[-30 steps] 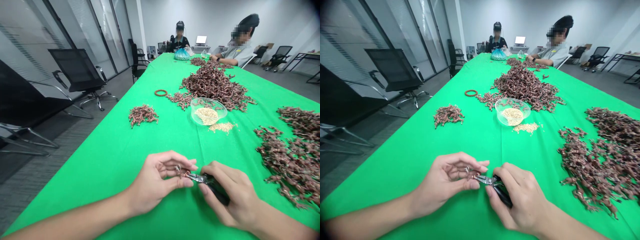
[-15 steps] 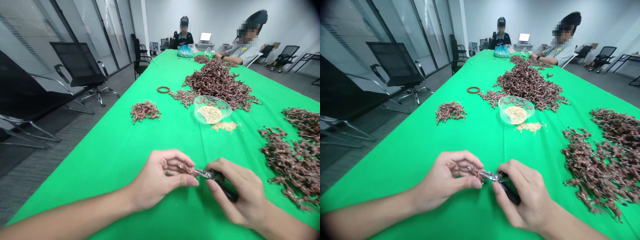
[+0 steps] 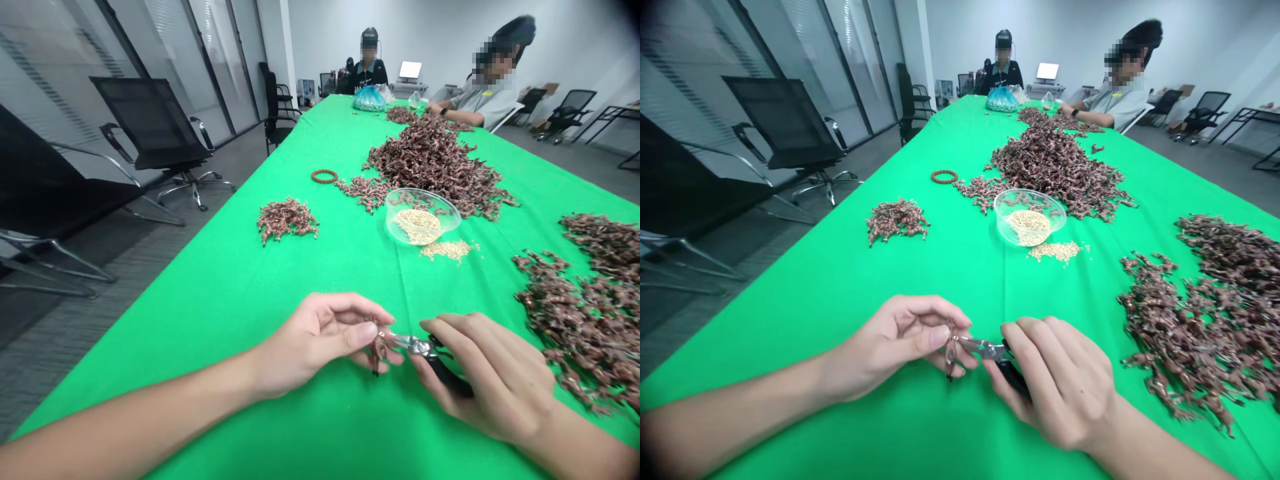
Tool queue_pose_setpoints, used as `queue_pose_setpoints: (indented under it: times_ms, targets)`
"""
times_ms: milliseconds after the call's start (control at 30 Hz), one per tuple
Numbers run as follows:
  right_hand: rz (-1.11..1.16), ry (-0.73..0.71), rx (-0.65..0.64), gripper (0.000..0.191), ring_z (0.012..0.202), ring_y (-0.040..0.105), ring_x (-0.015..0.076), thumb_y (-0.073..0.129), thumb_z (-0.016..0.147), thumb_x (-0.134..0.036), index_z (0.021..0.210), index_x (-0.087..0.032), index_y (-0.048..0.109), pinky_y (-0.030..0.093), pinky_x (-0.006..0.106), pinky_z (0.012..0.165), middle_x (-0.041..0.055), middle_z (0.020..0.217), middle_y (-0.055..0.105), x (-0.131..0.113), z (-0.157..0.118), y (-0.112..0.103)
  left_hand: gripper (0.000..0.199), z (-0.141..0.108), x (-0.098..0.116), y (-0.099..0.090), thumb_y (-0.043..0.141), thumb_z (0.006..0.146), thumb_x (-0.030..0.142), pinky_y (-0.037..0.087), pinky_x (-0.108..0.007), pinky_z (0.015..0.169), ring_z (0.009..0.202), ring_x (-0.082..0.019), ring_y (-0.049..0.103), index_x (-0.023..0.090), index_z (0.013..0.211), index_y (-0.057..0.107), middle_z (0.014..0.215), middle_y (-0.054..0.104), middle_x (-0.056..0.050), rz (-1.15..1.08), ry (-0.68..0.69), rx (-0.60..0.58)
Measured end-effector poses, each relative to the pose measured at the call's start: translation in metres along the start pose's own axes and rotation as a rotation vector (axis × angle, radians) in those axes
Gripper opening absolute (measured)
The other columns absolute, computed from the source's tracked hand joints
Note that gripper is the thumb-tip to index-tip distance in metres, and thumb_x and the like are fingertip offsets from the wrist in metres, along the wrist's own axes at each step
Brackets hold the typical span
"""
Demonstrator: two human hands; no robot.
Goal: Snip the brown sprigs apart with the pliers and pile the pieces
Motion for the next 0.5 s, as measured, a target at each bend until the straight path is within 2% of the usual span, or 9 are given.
queue_pose_setpoints:
  times_ms: [233,500]
  targets:
    - [-0.073,-0.085,0.029,0.032,0.069,0.065,0.0226,0.078,0.077,-0.026,0.098,-0.004,0.069,0.052,0.034,0.064,0.0139,0.080,0.073,-0.007,-0.001,-0.003,0.038,-0.003,-0.005,-0.002,0.083,0.075,0.021,0.056,-0.027,0.081,0.089,-0.019,0.074,0.012,0.107,0.065,0.096,0.076,-0.012,0.030,-0.065,-0.017]
    - [-0.113,-0.192,0.008,0.025,0.065,0.064,0.0225,0.076,0.079,-0.024,0.093,-0.004,0.070,0.050,0.035,0.059,0.0146,0.075,0.073,-0.012,0.006,-0.007,0.035,-0.004,-0.001,0.002,0.081,0.076,0.019,0.055,-0.029,0.083,0.095,-0.023,0.074,0.014,0.106,0.065,0.099,0.076,-0.013,0.032,-0.093,-0.040]
Point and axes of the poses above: each hand's wrist, its own z-axis towards the middle knuckle, its own y-axis out of the palm, x = y × z, the point moved 6 cm from there along z, towards the middle knuckle
